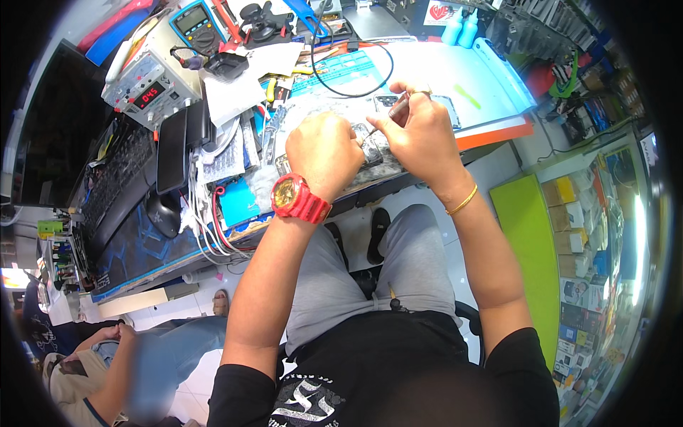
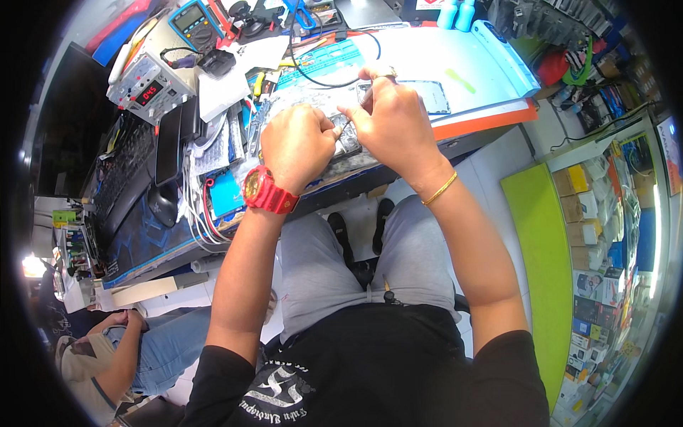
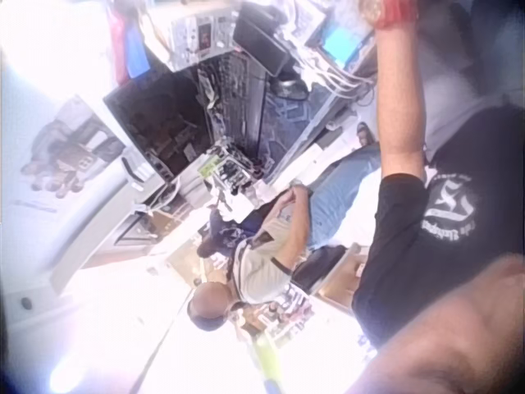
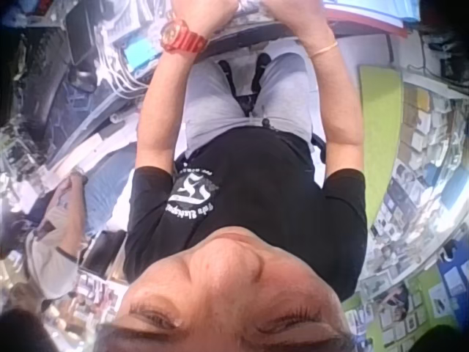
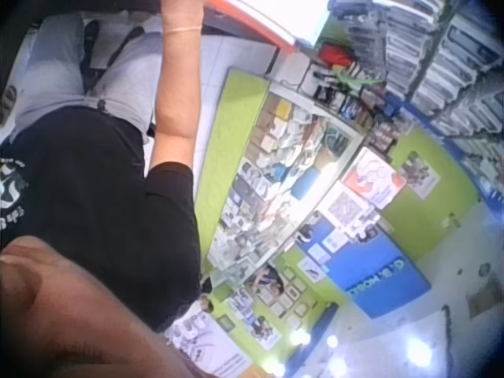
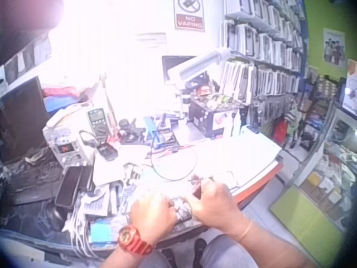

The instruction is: The person disassembles a mobile phone by removing the back cover and using a screwdriver to remove internal screws and components on a workbench.

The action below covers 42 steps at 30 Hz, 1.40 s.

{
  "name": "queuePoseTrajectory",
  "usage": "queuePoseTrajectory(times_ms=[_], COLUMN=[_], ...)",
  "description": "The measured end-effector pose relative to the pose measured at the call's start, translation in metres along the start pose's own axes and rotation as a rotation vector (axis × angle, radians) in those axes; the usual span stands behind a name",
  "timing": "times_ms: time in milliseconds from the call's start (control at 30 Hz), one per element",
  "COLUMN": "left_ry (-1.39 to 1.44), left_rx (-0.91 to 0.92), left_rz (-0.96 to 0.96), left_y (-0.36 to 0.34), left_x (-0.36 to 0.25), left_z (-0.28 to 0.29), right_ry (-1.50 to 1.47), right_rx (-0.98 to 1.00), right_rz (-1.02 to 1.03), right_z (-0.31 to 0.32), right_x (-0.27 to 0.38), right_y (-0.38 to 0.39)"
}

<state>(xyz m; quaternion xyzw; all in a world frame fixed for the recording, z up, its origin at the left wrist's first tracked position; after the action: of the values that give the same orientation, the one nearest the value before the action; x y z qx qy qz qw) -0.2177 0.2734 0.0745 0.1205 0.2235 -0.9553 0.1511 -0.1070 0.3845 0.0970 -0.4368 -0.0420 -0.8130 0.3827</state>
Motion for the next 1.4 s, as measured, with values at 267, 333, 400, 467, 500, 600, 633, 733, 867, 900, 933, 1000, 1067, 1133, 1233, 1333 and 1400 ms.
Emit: queuePoseTrajectory(times_ms=[267,333,400,467,500,600,633,733,867,900,933,1000,1067,1133,1233,1333,1400], left_ry=[0.007,0.011,0.017,0.035,0.045,0.084,0.064,-0.032,-0.226,-0.264,-0.287,-0.334,-0.396,-0.435,-0.412,-0.335,-0.32], left_rx=[-0.007,-0.002,-0.02,-0.028,-0.032,-0.092,-0.068,0.041,0.156,0.152,0.164,0.19,0.203,0.207,0.168,0.084,0.043], left_rz=[-0.008,-0.021,-0.048,-0.088,-0.109,-0.18,-0.218,-0.333,-0.5,-0.548,-0.56,-0.584,-0.606,-0.612,-0.61,-0.577,-0.507], left_y=[0.001,0.003,0.007,0.011,0.013,0.013,0.011,0.004,-0.005,-0.006,-0.006,-0.006,-0.004,-0.003,-0.002,-0.004,-0.005], left_x=[-0.001,-0.001,-0.001,0.0,0.001,-0.004,-0.007,-0.017,-0.029,-0.034,-0.036,-0.04,-0.043,-0.042,-0.038,-0.025,-0.008], left_z=[0.0,0.001,0.001,0.001,0.002,0.009,0.009,0.006,-0.007,-0.008,-0.01,-0.013,-0.018,-0.021,-0.021,-0.013,-0.004], right_ry=[-0.123,-0.142,-0.25,-0.295,-0.317,-0.357,-0.346,-0.316,-0.266,-0.246,-0.258,-0.285,-0.269,-0.261,-0.238,-0.168,-0.091], right_rx=[0.058,0.072,0.098,0.084,0.075,0.072,0.051,0.001,-0.013,-0.013,0.001,0.031,0.058,0.075,0.071,0.061,0.059], right_rz=[-0.063,-0.066,-0.054,-0.048,-0.045,-0.036,-0.018,0.006,-0.021,-0.026,-0.031,-0.043,-0.048,-0.045,-0.024,0.019,0.06], right_z=[0.004,0.003,0.003,0.004,0.005,0.008,0.01,0.018,0.026,0.027,0.026,0.022,0.019,0.015,0.015,0.016,0.014], right_x=[-0.004,-0.007,-0.008,-0.007,-0.006,-0.005,-0.003,0.004,-0.001,-0.004,-0.005,-0.006,-0.009,-0.01,-0.008,-0.005,0.002], right_y=[0.004,0.005,0.006,0.007,0.008,0.01,0.011,0.011,0.013,0.015,0.016,0.02,0.021,0.021,0.019,0.018,0.018])
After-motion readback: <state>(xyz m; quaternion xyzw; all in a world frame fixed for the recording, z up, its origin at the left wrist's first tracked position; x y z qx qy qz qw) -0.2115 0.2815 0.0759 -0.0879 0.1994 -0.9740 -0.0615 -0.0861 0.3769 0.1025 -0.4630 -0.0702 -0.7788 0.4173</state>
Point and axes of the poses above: each hand's wrist, its own y-axis away from the middle knuckle, its own z-axis out of the back of the hand, x = y × z, the point moved 8 cm from there along -y, towards the middle knuckle, and after that the axes turned 14 degrees about -z, right-handed, at the moved point
